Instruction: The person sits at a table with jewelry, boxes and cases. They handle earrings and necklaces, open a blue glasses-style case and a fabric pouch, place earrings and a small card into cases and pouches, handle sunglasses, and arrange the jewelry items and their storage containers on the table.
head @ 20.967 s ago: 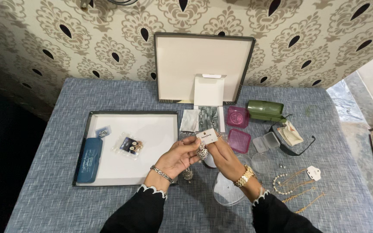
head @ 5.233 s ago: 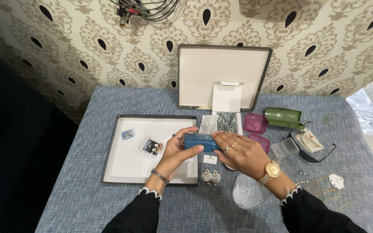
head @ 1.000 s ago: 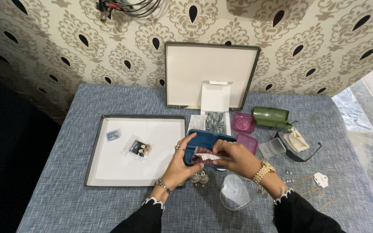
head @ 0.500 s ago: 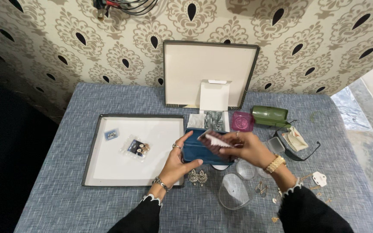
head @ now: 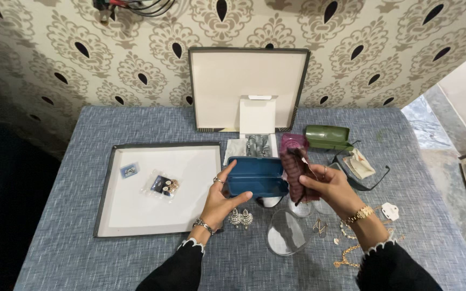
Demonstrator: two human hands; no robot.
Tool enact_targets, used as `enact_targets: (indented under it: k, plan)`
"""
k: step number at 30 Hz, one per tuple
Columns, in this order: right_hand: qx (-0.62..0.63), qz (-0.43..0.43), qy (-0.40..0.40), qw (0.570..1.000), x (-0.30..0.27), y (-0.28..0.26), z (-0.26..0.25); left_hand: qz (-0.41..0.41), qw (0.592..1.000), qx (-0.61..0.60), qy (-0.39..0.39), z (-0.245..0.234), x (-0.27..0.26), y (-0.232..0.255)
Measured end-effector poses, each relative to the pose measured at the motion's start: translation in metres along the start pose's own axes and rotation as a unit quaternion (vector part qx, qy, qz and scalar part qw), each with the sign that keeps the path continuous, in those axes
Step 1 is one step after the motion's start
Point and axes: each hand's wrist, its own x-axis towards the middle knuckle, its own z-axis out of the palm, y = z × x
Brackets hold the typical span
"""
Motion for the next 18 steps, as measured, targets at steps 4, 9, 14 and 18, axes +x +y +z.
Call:
enact_targets:
  k: [4,9,14,18]
  plan:
    - [-0.006,0.018,0.033,0.999,0.001,0.024,-0.018,0.007,0.999,0.045,0.001,0.005,0.014,0.0]
    - [0.109,0.042,0.038,0.992,0.007,0.05,-0.042,0.057,0.995,0.08,-0.004,0.017,0.035,-0.011]
    - [0.133,0.063,0.013,0.989,0.013,0.058,-0.062,0.052,0.996,0.069,-0.022,0.033,0.052,-0.023]
    - [0.133,0.097,0.012,0.986,0.016,0.061,-0.069,0.048,0.996,0.069,-0.035,0.043,0.053,-0.033]
